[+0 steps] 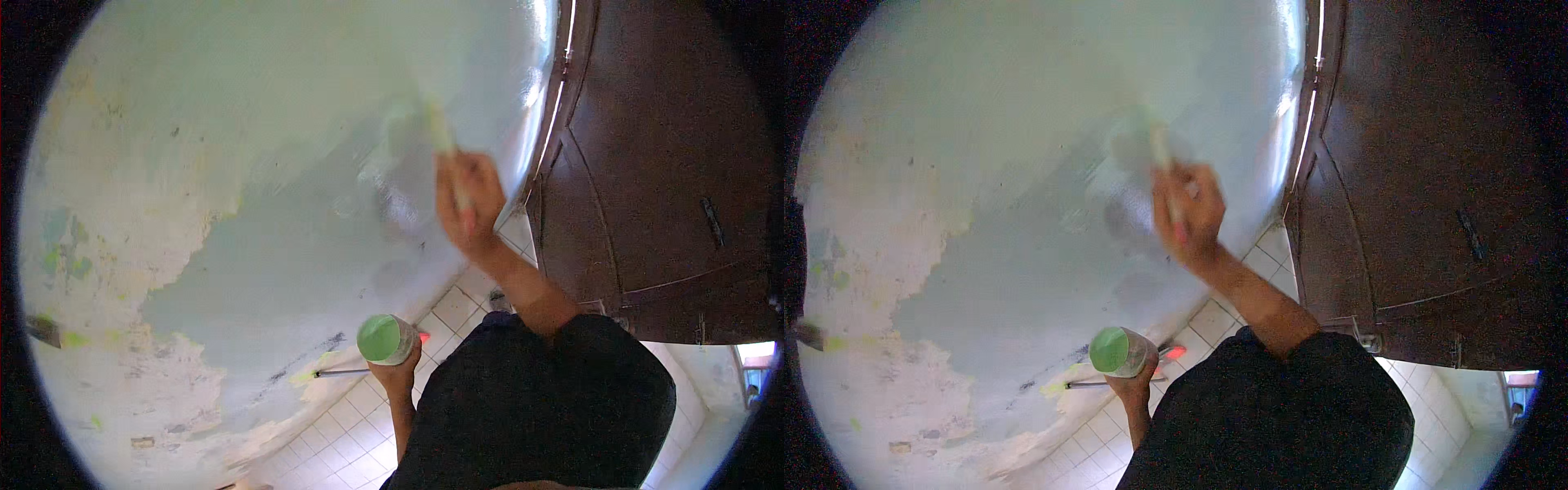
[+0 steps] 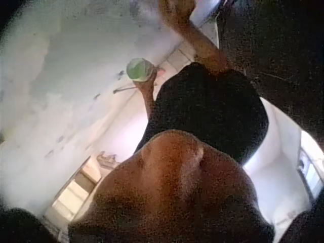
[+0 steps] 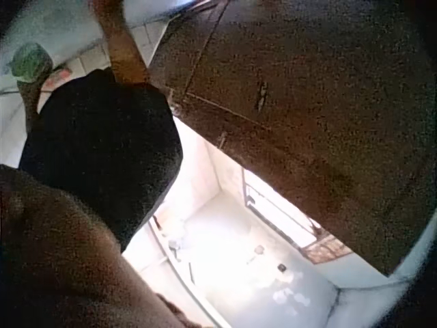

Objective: The person paints a ceiling using a brush, dipping it into a container of green paint and applying it to various sections of the surface.

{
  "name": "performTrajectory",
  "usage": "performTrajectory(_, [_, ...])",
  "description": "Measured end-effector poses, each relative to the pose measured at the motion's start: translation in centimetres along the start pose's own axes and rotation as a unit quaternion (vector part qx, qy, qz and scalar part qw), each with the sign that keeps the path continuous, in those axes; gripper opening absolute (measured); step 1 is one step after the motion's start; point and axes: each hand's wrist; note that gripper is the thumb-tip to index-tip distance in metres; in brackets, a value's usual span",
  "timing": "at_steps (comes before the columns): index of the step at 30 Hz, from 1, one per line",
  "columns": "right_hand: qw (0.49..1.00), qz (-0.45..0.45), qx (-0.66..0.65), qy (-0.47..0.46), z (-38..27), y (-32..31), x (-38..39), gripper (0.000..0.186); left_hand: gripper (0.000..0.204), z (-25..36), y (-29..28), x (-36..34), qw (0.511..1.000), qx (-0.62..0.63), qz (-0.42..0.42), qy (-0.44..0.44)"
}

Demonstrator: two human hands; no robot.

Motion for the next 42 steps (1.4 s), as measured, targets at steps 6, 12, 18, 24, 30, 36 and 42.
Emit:
performTrajectory(6, [0.992,-0.077,-0.063,-0.077,-4.4,4.6,1.1,0.032,0.071,-0.4,0.1,-0.2,1.0,0.001,0.01,0.014])
performTrajectory(12, [0.937,-0.189,-0.279,-0.092,-13.0,3.8,4.5,0.035,0.09,-0.4,0.5,-0.7,0.999,0.037,0.001,0.016])
performTrajectory(18, [0.945,-0.189,-0.242,-0.114,-7.7,3.9,-1.1,0.023,0.08,-0.5,1.1,-1.4,0.999,-0.02,-0.031,0.005])
performTrajectory(24, [0.978,-0.117,-0.172,-0.033,0.8,0.8,-7.4,0.015,0.066,0.7,1.9,-1.8,0.998,-0.039,-0.043,0.015])
performTrajectory(30, [0.998,-0.017,-0.053,0.024,2.4,-1.8,-9.2,0.013,0.065,1.4,1.4,-1.5,0.999,-0.041,-0.034,0.012])
performTrajectory(36, [0.979,-0.127,-0.085,-0.135,-6.8,4.1,-1.7,0.027,0.07,0.1,-1.3,0.2,1.0,-0.002,-0.002,0.002])
performTrajectory(42, [0.911,-0.236,-0.301,-0.155,-18.6,6.6,5.7,0.041,0.082,0.5,-3.0,1.2,0.998,-0.065,0.02,-0.002])
Point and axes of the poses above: each hand's wrist, its own x-axis away from the middle knuckle, its own y-axis out of the palm, z = x × y, and after that the axes turned 2 degrees about -z, right-handed
